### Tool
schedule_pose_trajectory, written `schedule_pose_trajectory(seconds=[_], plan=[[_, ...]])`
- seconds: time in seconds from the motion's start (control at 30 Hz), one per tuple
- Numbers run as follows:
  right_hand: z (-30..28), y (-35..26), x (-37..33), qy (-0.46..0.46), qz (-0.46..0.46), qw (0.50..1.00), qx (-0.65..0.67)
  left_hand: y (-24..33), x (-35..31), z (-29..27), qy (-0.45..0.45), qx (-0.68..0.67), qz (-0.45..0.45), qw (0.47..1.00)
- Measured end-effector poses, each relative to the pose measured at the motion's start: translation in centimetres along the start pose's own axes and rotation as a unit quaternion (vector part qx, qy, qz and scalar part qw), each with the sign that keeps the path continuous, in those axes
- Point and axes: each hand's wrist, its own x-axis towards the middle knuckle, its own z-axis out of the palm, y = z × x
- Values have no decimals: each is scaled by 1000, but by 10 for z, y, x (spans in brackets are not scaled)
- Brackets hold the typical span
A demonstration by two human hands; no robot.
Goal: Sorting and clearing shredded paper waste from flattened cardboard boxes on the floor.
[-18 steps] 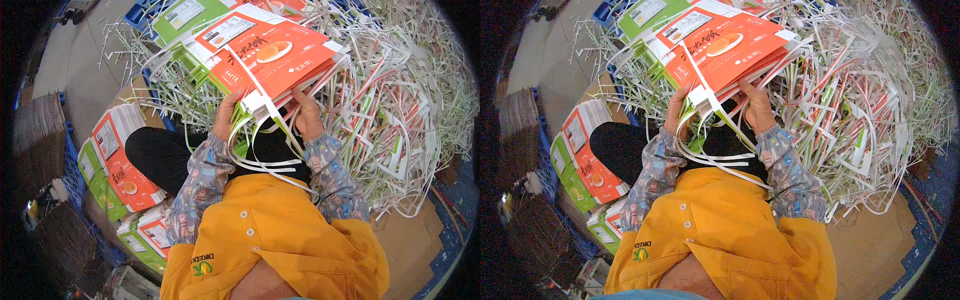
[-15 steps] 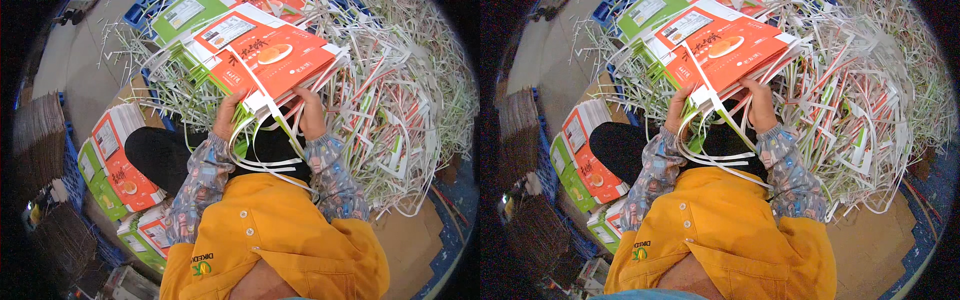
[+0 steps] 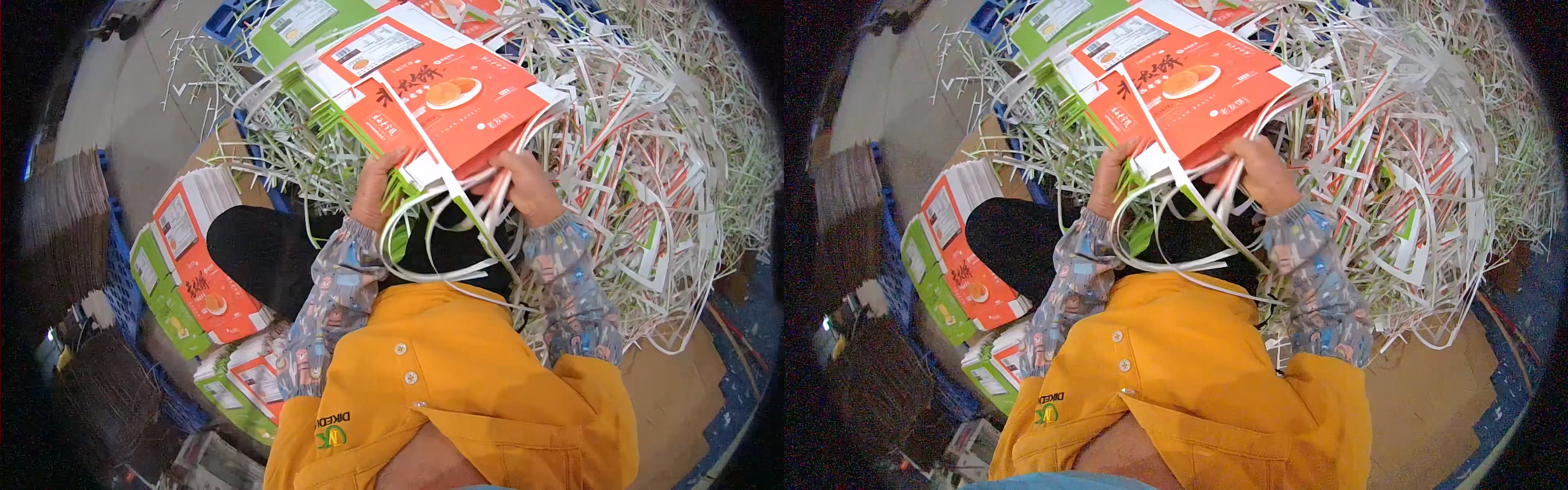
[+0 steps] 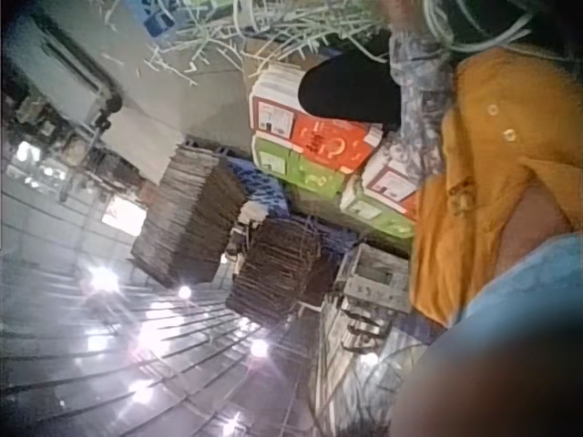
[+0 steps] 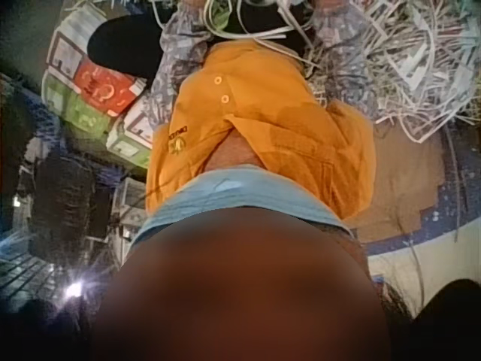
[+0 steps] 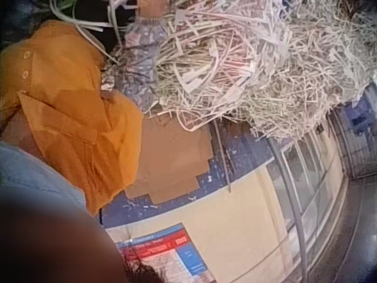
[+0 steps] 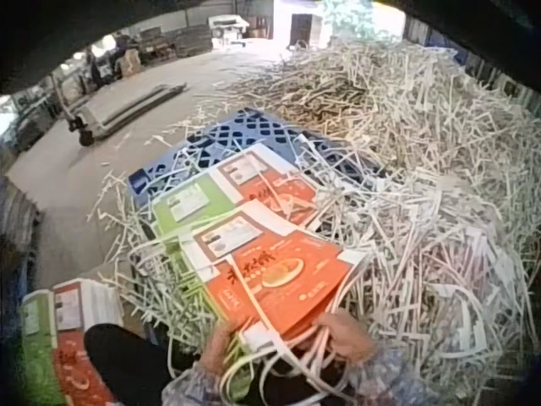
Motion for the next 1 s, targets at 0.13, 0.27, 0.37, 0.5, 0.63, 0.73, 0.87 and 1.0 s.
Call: schedule_pose_trajectory(seconds=[0.13, 0.27, 0.37, 0.5, 0.63, 0.73, 0.87, 1.0], plan=[[-42, 0, -10, 34, -1, 998, -62, 28, 16, -21, -14, -93, -17, 995], [-164, -49, 32, 90, -270, 712, -642, 27, 13, -35, -42, -79, -14, 996], [-324, -162, 58, 316, -293, 287, -856, 34, 6, -32, -13, -33, -39, 999], [-359, -262, 45, 517, -202, 401, -729, 38, -12, -36, -37, -17, 29, 999], [-221, -250, 53, 484, -388, 232, -749, 37, -9, -34, -47, 35, -51, 997], [-101, -189, 17, 368, -524, 382, -666, 21, 1, -27, -51, 23, -72, 996], [-26, -55, -31, 153, -259, 786, -541, 13, 2, -25, -39, 3, -90, 995], [-21, 14, -33, -13, -125, 868, -481, 13, 4, -22, -49, -2, -109, 993]])
